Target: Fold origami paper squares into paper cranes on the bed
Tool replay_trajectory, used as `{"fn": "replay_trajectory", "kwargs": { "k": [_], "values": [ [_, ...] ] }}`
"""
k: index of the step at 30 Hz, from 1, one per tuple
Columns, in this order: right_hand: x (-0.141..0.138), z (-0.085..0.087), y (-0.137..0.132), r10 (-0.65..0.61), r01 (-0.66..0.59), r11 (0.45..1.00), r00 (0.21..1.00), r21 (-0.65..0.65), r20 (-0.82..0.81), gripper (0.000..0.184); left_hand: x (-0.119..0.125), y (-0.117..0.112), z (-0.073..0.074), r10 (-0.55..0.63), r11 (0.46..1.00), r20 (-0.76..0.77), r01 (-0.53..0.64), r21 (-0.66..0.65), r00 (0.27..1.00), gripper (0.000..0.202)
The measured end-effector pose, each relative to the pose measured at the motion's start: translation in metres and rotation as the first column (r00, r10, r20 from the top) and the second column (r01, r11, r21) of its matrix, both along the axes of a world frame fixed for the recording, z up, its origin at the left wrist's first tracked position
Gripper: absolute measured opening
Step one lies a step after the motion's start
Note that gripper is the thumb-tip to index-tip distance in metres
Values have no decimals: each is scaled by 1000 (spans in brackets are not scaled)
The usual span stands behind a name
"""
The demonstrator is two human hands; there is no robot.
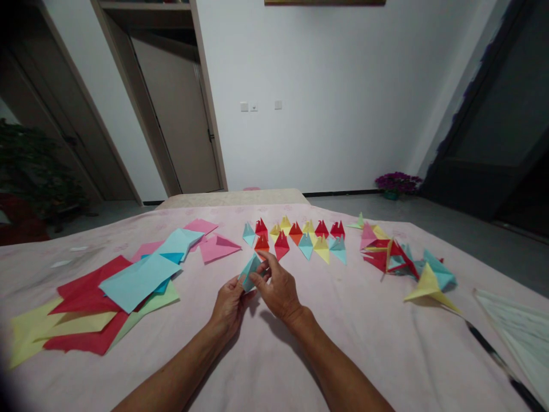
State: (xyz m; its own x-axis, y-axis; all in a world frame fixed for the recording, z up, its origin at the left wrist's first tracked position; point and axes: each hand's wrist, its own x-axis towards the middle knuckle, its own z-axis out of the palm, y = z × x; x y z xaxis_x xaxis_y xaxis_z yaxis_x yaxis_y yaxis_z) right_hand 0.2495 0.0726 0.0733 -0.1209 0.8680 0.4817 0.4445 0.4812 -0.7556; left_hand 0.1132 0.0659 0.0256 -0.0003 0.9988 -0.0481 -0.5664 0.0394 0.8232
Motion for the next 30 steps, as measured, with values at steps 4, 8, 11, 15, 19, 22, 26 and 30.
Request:
{"fn": "replay_trajectory", "kwargs": {
  "k": [4,8,11,15,19,22,26,30],
  "values": [
    [1,-2,2,8,-10,1000,999,-24,-50,32,0,0,-2,22,1000,-9,-22,-4,1000,42],
    [0,-3,4,-39,42,999,996,27,-83,24,0,1,-3,31,999,-1,-31,-14,1000,41],
    [-1,-1,5,-81,88,993,993,78,-85,28,0,0,-1,21,1000,5,-21,-16,1000,42],
    [-2,3,5,-69,76,992,995,98,-74,27,0,-1,1,30,999,-9,-30,-13,999,43],
    [-2,4,4,-46,58,989,995,137,-90,25,1,-1,1,54,999,-12,-54,-4,998,41],
    [-1,2,3,-44,60,984,994,169,-97,23,1,0,0,82,997,-19,-83,-3,996,39],
    [-1,-1,3,-40,50,989,996,139,-76,25,0,1,-2,89,996,-34,-88,9,995,39],
    [2,3,2,-13,13,994,1000,112,0,32,-1,1,-2,91,996,-35,-90,14,995,40]
  ]
}}
